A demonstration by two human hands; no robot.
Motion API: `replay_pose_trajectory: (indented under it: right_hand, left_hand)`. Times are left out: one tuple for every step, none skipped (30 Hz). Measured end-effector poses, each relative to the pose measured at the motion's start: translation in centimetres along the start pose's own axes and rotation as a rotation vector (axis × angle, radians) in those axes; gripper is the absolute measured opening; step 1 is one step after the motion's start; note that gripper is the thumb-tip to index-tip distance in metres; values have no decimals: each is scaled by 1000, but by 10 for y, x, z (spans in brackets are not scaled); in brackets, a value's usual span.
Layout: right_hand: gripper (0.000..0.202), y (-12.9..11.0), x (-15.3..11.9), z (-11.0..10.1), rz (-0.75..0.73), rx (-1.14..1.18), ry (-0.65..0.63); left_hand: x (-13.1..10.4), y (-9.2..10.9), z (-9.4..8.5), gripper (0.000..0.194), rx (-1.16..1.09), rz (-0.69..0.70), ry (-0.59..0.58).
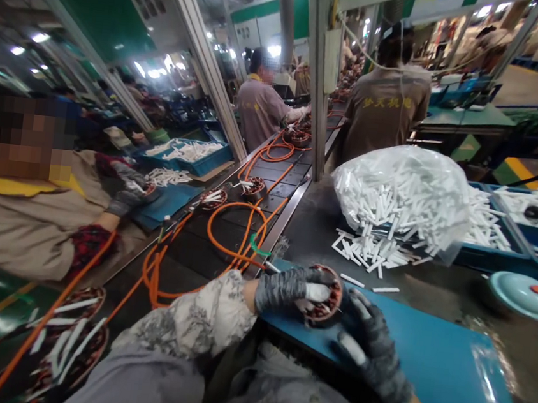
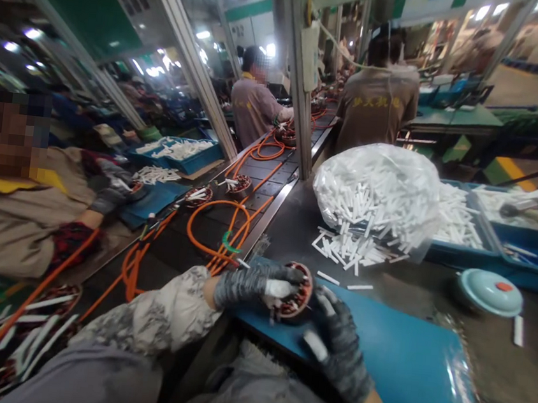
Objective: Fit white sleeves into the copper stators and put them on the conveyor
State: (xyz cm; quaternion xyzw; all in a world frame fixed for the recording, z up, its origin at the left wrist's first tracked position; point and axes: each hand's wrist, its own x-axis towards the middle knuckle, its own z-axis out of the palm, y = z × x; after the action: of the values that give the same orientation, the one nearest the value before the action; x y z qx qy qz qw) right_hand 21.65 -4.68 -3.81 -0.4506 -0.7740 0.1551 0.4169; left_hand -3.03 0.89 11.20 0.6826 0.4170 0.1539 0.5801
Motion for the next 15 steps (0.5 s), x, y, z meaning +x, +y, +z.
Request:
replay_pose_trajectory:
  right_hand:
    - [57, -4, 11, 6, -51, 44, -35]
    - [56, -7, 19, 9, -98, 76, -75]
    - [53, -8, 25, 10, -139, 98, -116]
    - [51, -7, 28, 9, -174, 113, -146]
    - [50, -5, 28, 6, -202, 125, -158]
    - [52, -4, 27, 2, -224, 137, -160]
    - [56, -2, 24, -2, -243, 150, -158]
    - [59, -2, 21, -5, -256, 161, -157]
    - [61, -2, 18, -7, -266, 167, -158]
    - [60, -2, 16, -6, -265, 166, -156]
    - [56, -3, 14, -5, -241, 162, -145]
    - [50, -4, 14, -2, -200, 158, -124]
    - [45, -4, 14, 1, -144, 158, -98]
    - [40, -5, 15, 3, -81, 162, -72]
    - [37, -5, 17, 3, -27, 167, -52]
  left_hand:
    - [2, 2, 1, 42, 106, 67, -4]
    - [4, 1, 1, 42, 266, 131, 48]
    - [7, -3, 1, 42, 450, 171, 126]
    - [10, -8, 0, 41, 624, 179, 195]
    - [12, -15, -1, 39, 760, 162, 232]
    - [14, -22, -2, 37, 848, 137, 231]
    - [15, -28, -3, 36, 896, 120, 201]
    - [16, -33, -4, 36, 917, 124, 165]
    - [17, -36, -4, 36, 924, 152, 137]
    - [19, -37, -3, 35, 929, 195, 115]
    - [21, -37, -2, 36, 938, 236, 97]
    - [25, -36, 0, 36, 951, 270, 69]
    - [29, -34, 2, 37, 963, 293, 29]
    - [34, -31, 3, 36, 965, 303, 2]
    - [39, -29, 5, 36, 960, 305, -19]
